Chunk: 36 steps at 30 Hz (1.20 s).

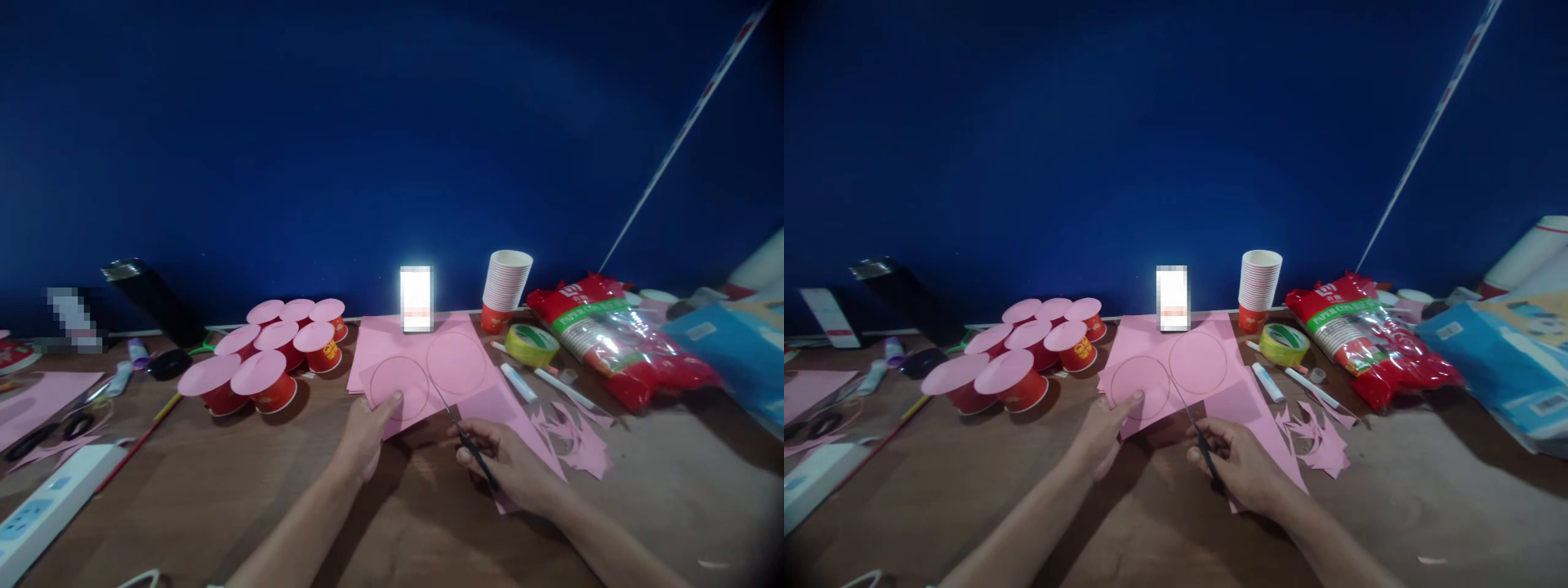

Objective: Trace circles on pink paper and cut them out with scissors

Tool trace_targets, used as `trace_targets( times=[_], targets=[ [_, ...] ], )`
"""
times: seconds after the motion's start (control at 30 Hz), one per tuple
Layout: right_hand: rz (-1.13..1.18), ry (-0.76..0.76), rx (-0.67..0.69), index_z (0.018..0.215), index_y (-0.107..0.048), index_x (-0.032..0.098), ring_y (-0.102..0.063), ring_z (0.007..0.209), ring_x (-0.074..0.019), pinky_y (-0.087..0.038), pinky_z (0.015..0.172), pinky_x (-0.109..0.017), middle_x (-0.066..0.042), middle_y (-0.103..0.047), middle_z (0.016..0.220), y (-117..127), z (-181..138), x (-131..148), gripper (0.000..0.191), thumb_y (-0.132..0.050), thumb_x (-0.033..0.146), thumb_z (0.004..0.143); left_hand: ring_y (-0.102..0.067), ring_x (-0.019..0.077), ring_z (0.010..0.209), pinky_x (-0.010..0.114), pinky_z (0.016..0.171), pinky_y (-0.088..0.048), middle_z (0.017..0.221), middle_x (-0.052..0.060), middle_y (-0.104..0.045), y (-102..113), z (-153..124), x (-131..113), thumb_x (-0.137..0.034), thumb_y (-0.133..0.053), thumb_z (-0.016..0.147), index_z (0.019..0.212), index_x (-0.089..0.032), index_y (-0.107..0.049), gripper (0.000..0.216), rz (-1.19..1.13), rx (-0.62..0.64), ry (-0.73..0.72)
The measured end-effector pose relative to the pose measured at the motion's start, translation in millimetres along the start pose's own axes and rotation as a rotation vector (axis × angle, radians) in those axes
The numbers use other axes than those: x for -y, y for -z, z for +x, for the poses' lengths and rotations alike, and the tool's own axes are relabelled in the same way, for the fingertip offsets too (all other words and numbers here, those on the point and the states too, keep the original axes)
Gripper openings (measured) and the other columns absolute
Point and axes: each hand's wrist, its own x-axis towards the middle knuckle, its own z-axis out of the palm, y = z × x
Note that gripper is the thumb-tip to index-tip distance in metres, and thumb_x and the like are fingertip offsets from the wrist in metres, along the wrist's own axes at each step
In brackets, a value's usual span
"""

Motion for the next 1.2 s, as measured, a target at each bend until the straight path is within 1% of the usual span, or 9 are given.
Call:
trace_targets(
  times=[0.2, 0.37, 0.6, 0.9, 1.2],
  targets=[
    [0.059, -0.015, -0.005, 0.101, -0.06, 0.016, -0.043, 0.052, -0.0086, -0.033, 0.046, -0.02, 0.005, -0.049, 0.062, 0.3, 0.7, -2.5, 0.038, -0.068, 0.04, 0.073, -0.066, 0.0227, 0.085, 0.037, 0.085, -0.048, 0.092, 0.014, -0.071, -0.4, -0.4, -0.7, -0.035, -0.077, 0.064, 0.095, -0.009, -0.069, 0.041, -0.018, 0.001, 0.002],
    [0.069, -0.025, -0.008, 0.103, -0.059, 0.015, -0.043, 0.053, -0.0088, -0.034, 0.046, -0.02, 0.004, -0.048, 0.062, -0.2, 1.1, -4.1, 0.04, -0.067, 0.042, 0.074, -0.067, 0.0225, 0.083, 0.037, 0.084, -0.049, 0.091, 0.014, -0.071, -0.5, -0.2, -0.7, -0.034, -0.077, 0.065, 0.095, -0.008, -0.068, 0.04, -0.003, -0.007, 0.008],
    [0.049, -0.031, -0.011, 0.104, -0.059, 0.017, -0.045, 0.052, -0.0095, -0.036, 0.046, -0.021, 0.005, -0.049, 0.061, -0.4, 1.8, -6.5, 0.041, -0.066, 0.045, 0.075, -0.067, 0.0224, 0.082, 0.037, 0.083, -0.049, 0.088, 0.012, -0.072, -2.0, -0.3, -2.0, -0.034, -0.079, 0.061, 0.089, -0.01, -0.07, 0.038, -0.032, -0.015, 0.006],
    [0.068, -0.039, -0.021, 0.105, -0.059, 0.018, -0.044, 0.049, -0.008, -0.034, 0.045, -0.02, 0.006, -0.048, 0.06, -1.2, 1.4, -7.8, 0.04, -0.066, 0.044, 0.075, -0.066, 0.023, 0.086, 0.036, 0.083, -0.049, 0.091, 0.013, -0.071, -0.1, 0.7, -0.2, -0.034, -0.078, 0.064, 0.092, -0.009, -0.069, 0.039, -0.015, -0.016, -0.004],
    [0.006, -0.068, -0.043, 0.106, -0.058, 0.017, -0.046, 0.048, -0.0078, -0.034, 0.042, -0.018, 0.005, -0.05, 0.062, -2.5, -0.6, -2.8, 0.043, -0.063, 0.047, 0.075, -0.065, 0.023, 0.087, 0.037, 0.085, -0.048, 0.093, 0.014, -0.071, -0.3, -1.0, -1.8, -0.034, -0.077, 0.065, 0.092, -0.008, -0.069, 0.038, -0.004, -0.011, -0.003]
  ],
)
